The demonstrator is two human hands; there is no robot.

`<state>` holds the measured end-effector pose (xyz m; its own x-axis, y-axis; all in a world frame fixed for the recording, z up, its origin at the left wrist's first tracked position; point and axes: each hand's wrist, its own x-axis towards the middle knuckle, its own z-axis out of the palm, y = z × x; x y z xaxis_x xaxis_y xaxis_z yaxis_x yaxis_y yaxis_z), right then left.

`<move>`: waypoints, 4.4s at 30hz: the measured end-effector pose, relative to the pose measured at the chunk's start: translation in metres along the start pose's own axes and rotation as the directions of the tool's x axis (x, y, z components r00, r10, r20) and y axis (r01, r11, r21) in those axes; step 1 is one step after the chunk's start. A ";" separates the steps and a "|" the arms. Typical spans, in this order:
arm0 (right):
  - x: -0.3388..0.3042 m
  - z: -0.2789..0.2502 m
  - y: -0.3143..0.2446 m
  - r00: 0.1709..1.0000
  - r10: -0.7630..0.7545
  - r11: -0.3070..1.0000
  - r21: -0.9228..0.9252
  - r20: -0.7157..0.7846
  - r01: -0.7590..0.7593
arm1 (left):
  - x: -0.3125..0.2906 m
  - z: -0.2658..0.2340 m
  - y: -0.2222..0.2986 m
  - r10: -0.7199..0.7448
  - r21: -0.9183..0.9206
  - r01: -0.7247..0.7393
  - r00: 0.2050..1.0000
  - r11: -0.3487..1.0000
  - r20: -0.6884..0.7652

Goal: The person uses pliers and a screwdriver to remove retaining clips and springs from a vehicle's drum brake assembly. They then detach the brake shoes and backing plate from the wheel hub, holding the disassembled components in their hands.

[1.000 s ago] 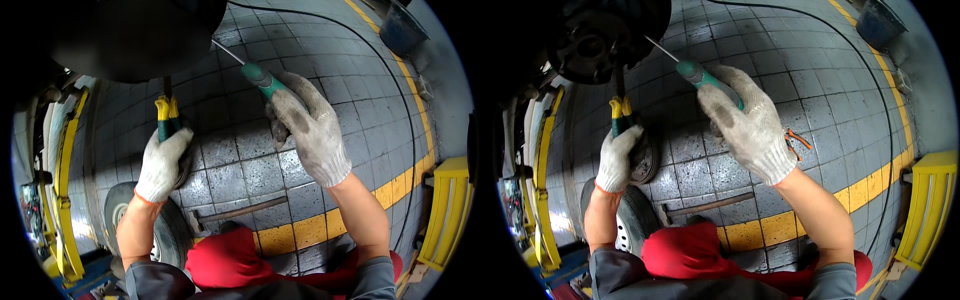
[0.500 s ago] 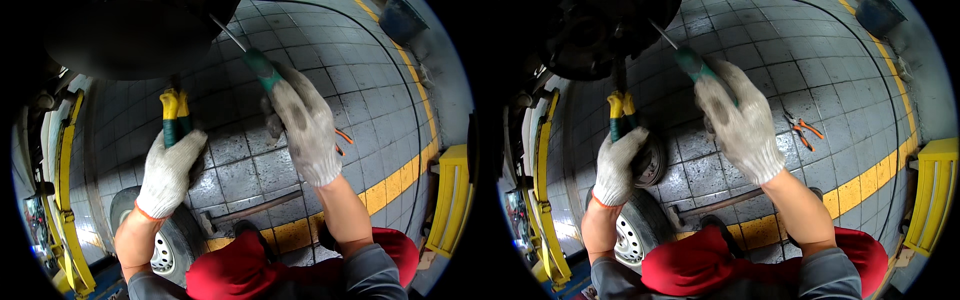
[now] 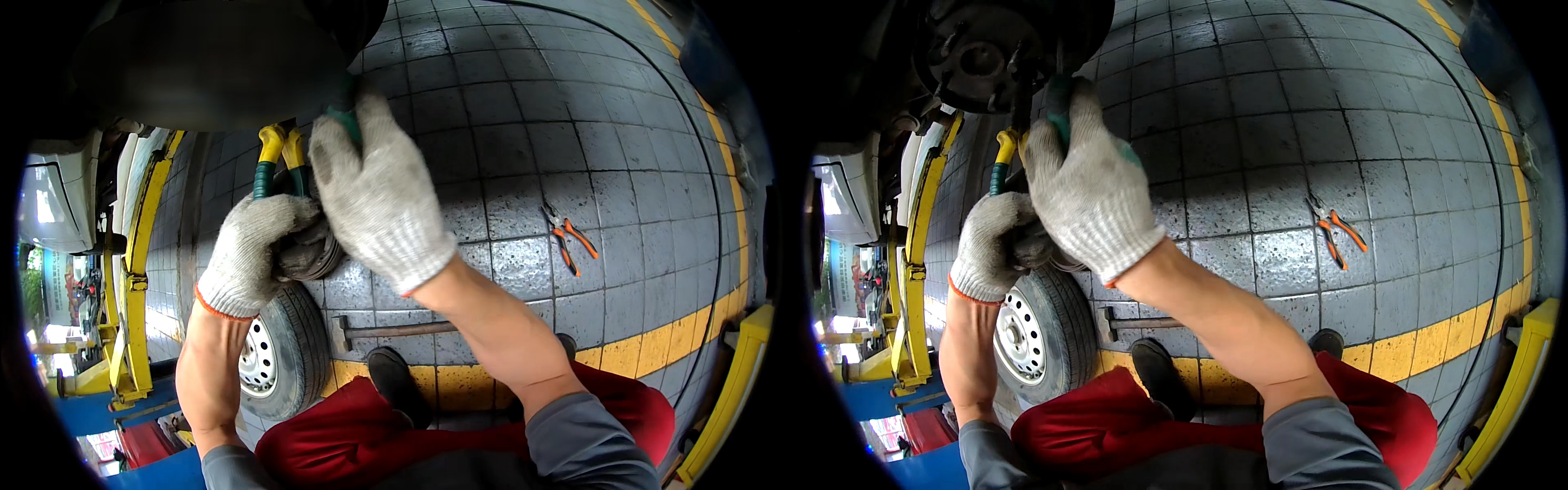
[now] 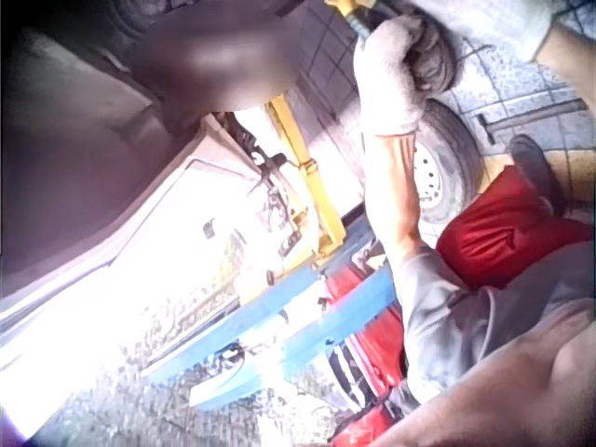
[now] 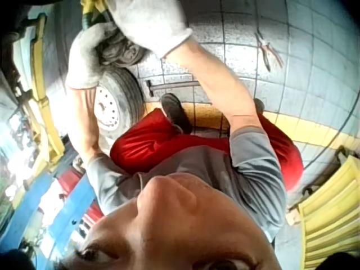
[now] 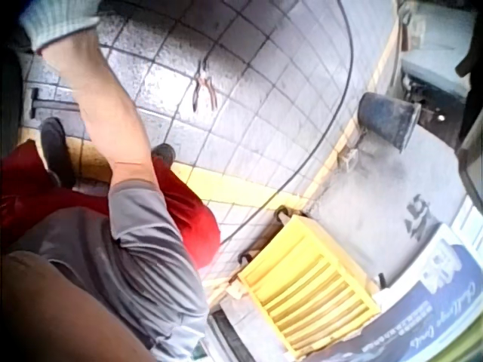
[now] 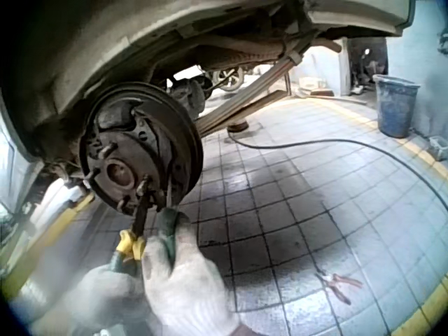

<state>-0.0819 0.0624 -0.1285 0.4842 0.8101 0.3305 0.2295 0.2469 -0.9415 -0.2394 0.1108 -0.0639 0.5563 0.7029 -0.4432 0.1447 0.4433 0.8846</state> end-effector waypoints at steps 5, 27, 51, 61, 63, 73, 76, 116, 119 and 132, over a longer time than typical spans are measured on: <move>-0.002 0.007 0.005 0.999 0.031 0.980 0.199 -0.021 -0.026 | 0.005 -0.014 -0.010 -0.005 0.024 0.007 0.999 1.000 -0.052; 0.031 -0.106 -0.009 0.986 0.151 0.985 0.077 0.066 -0.156 | 0.007 -0.032 -0.004 0.000 0.098 0.003 0.999 0.995 -0.034; 0.022 -0.013 0.027 0.940 -0.262 0.963 -0.005 -0.216 0.268 | -0.003 -0.007 -0.004 0.005 -0.089 0.001 0.998 0.996 0.066; 0.021 -0.039 0.018 0.997 -0.081 0.993 -0.084 -0.007 0.080 | 0.002 -0.009 -0.002 -0.031 -0.102 0.042 0.993 0.994 0.111; 0.017 -0.062 0.010 0.991 -0.109 0.983 -0.142 0.080 0.120 | 0.003 -0.010 -0.006 0.003 -0.107 0.011 0.991 0.994 0.130; -0.022 -0.066 0.025 0.983 0.168 0.984 0.055 0.076 -0.172 | 0.010 -0.021 -0.016 0.044 -0.178 -0.022 0.992 0.984 0.121; -0.013 -0.065 0.036 0.995 0.087 0.990 -0.117 0.053 -0.080 | 0.010 -0.022 -0.016 0.024 -0.207 -0.006 0.996 0.978 0.082; 0.032 -0.019 0.117 0.778 -0.560 0.716 -0.638 -0.284 0.283 | 0.012 -0.034 -0.015 0.028 -0.030 -0.022 0.979 0.999 0.204; 0.030 -0.014 0.121 0.784 -0.535 0.724 -0.650 -0.314 0.233 | 0.012 -0.030 -0.015 0.040 -0.020 -0.037 0.981 0.999 0.189; 0.002 -0.032 0.050 0.970 -0.213 0.965 -0.179 -0.114 0.191 | 0.011 -0.008 -0.020 0.084 -0.098 -0.073 0.990 0.993 0.115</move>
<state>-0.0422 0.0590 -0.1732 0.5170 0.6729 0.5291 0.4649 0.2982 -0.8336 -0.2429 0.1147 -0.0877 0.6570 0.6689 -0.3478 0.0228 0.4435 0.8960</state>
